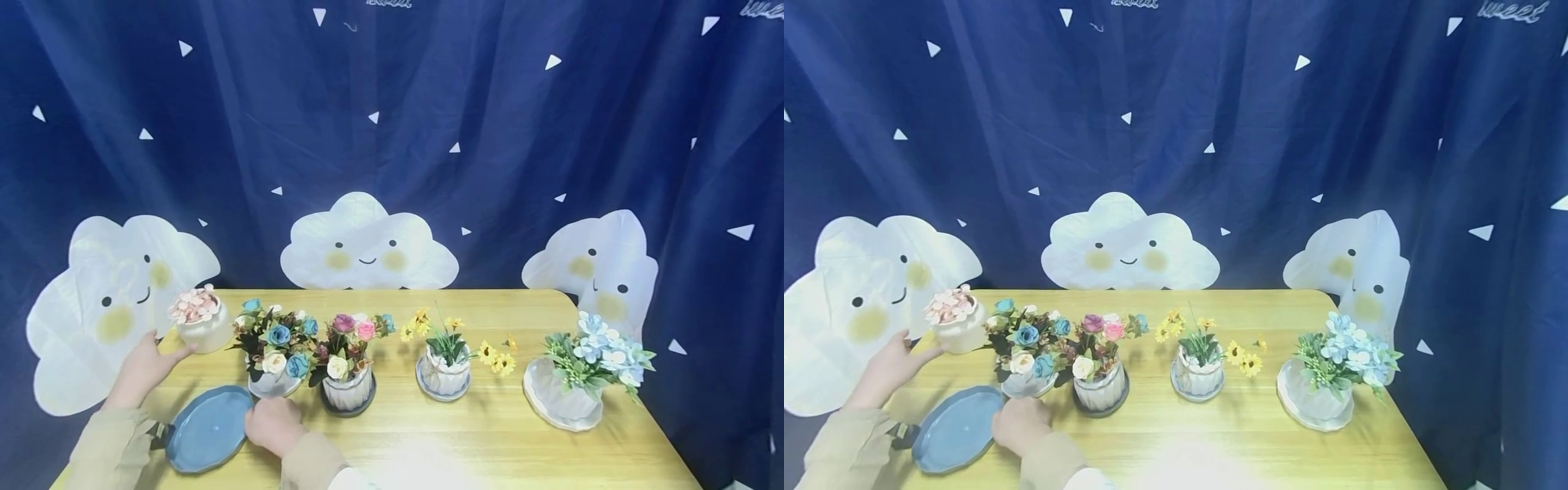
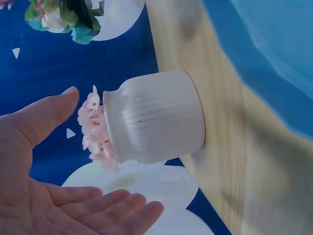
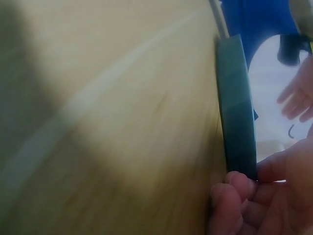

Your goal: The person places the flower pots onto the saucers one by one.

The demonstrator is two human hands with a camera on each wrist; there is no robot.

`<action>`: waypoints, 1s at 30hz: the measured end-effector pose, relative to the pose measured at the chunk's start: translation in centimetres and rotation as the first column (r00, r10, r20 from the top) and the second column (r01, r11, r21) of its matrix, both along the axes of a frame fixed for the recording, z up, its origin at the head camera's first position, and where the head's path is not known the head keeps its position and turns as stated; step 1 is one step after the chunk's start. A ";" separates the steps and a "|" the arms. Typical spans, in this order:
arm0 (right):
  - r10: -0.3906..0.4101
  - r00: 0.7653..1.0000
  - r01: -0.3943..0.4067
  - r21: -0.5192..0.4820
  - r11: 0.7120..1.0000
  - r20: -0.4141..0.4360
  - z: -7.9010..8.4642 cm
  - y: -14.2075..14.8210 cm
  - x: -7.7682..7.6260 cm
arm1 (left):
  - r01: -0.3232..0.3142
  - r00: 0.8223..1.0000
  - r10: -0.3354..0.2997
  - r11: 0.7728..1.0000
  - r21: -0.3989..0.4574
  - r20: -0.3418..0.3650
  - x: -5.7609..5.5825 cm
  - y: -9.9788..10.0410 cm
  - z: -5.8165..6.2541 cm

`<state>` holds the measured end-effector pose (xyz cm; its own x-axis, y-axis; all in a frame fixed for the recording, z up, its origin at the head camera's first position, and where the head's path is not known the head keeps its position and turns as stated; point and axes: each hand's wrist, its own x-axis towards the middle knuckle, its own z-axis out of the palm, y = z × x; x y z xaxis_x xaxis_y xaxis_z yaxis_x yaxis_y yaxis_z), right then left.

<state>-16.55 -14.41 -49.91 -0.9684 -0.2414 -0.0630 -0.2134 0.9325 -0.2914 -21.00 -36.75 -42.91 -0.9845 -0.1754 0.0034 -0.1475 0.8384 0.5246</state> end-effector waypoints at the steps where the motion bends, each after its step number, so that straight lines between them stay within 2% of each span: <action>1: -0.005 1.000 0.005 0.001 1.000 -0.002 0.0 0.0 0.0 | -0.004 1.000 0.004 1.000 0.009 0.001 -0.4 -0.1 0.0; 6: -0.004 1.000 0.005 0.006 1.000 -0.016 0.0 0.1 0.1 | -0.002 1.000 0.003 0.999 0.055 -0.009 -2.1 -0.4 -0.4; 12: 0.003 1.000 -0.003 0.015 1.000 -0.010 0.2 0.1 0.1 | 0.056 0.995 -0.048 0.993 0.101 -0.082 -4.1 -0.8 -1.3; 16: 0.009 1.000 -0.009 0.017 1.000 -0.017 0.2 0.1 0.1 | 0.067 0.995 -0.059 0.994 0.090 -0.082 -5.3 -1.0 -1.7; 20: 0.004 1.000 -0.004 0.006 1.000 -0.012 0.1 0.2 -0.1 | 0.064 0.993 -0.055 0.994 0.090 -0.101 -6.6 -1.1 -2.2; 26: 0.008 1.000 -0.008 -0.007 1.000 -0.015 -0.2 0.1 -0.2 | 0.056 0.982 -0.037 0.994 0.094 -0.187 -8.0 -1.0 -2.9; 30: 0.013 1.000 -0.013 -0.003 1.000 -0.017 -0.2 0.1 -0.2 | 0.011 0.986 0.009 0.993 0.120 -0.164 -8.5 -1.0 -3.2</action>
<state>-16.74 -14.34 -50.16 -0.9662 -0.2538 -0.0460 -0.2302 0.9287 -0.2908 -29.54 -37.79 -46.09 -0.9725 -0.1830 0.1440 -0.0499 0.7679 0.6386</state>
